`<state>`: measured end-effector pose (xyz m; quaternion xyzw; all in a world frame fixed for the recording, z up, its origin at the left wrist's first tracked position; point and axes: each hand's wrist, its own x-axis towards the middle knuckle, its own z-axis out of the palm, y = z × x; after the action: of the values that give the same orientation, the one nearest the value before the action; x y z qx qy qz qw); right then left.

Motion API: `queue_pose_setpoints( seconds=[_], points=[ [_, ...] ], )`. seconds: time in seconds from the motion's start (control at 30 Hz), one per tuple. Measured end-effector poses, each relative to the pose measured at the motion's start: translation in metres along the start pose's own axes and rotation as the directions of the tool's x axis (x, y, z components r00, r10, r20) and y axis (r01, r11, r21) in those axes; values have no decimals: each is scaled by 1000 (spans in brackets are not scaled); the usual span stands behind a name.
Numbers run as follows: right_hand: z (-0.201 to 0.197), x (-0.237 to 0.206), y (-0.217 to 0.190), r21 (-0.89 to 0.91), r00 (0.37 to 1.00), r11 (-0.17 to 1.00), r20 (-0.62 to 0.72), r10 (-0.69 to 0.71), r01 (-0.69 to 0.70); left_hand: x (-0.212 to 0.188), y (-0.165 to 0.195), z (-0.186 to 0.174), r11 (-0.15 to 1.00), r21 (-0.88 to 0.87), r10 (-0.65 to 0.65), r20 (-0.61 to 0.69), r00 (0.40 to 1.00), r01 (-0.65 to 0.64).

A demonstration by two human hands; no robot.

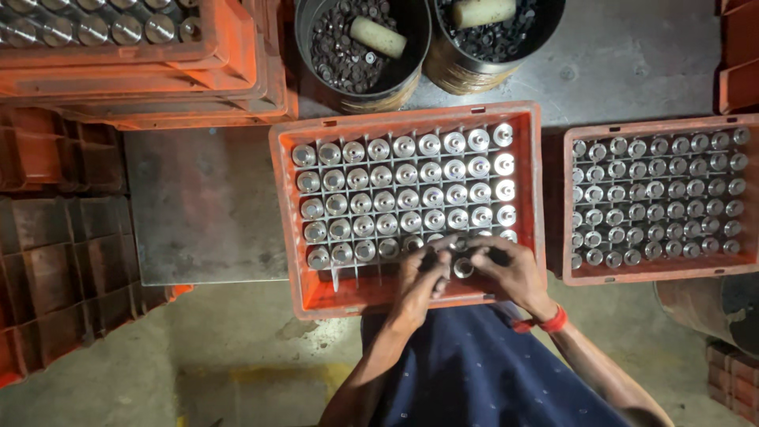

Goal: The person repeatedly picks small cylindrical metal parts from a red crate, inspects them, and places them into one of two nearby metal bins. The person continues this sorting process throughout the clip, handling the parts one at a time.

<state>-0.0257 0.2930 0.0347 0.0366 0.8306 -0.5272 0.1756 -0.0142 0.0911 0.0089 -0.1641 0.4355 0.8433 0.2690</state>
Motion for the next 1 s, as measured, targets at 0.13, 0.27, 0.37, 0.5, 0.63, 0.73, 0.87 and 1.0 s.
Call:
queue_pose_setpoints(
  seconds=[0.13,0.27,0.37,0.5,0.63,0.73,0.87,1.0],
  points=[
    [0,-7,18,474,982,870,181,52,-134,-1,-2,23,989,-80,-109,168,980,124],
    [-14,-4,17,250,978,959,-128,167,-131,5,-1,31,955,-223,-200,-2,980,195],
    [-33,-3,4,42,967,998,-248,63,-54,9,2,19,830,-502,-331,-95,939,242],
    [-26,0,-13,-438,921,841,-67,-384,319,6,-5,7,816,-555,-221,-45,974,159],
    [-11,13,-19,-585,952,772,-2,-307,247,11,-19,3,890,-448,-122,-57,991,83],
    [-18,18,-20,-688,971,688,115,-212,232,16,-26,-1,934,-353,-71,-50,996,49],
    [-30,7,-12,-332,949,893,20,-316,305,18,-31,3,997,4,-82,3,997,82],
    [-20,-11,12,156,994,984,58,-97,87,16,-29,19,971,140,-210,105,972,195]
  ],
)
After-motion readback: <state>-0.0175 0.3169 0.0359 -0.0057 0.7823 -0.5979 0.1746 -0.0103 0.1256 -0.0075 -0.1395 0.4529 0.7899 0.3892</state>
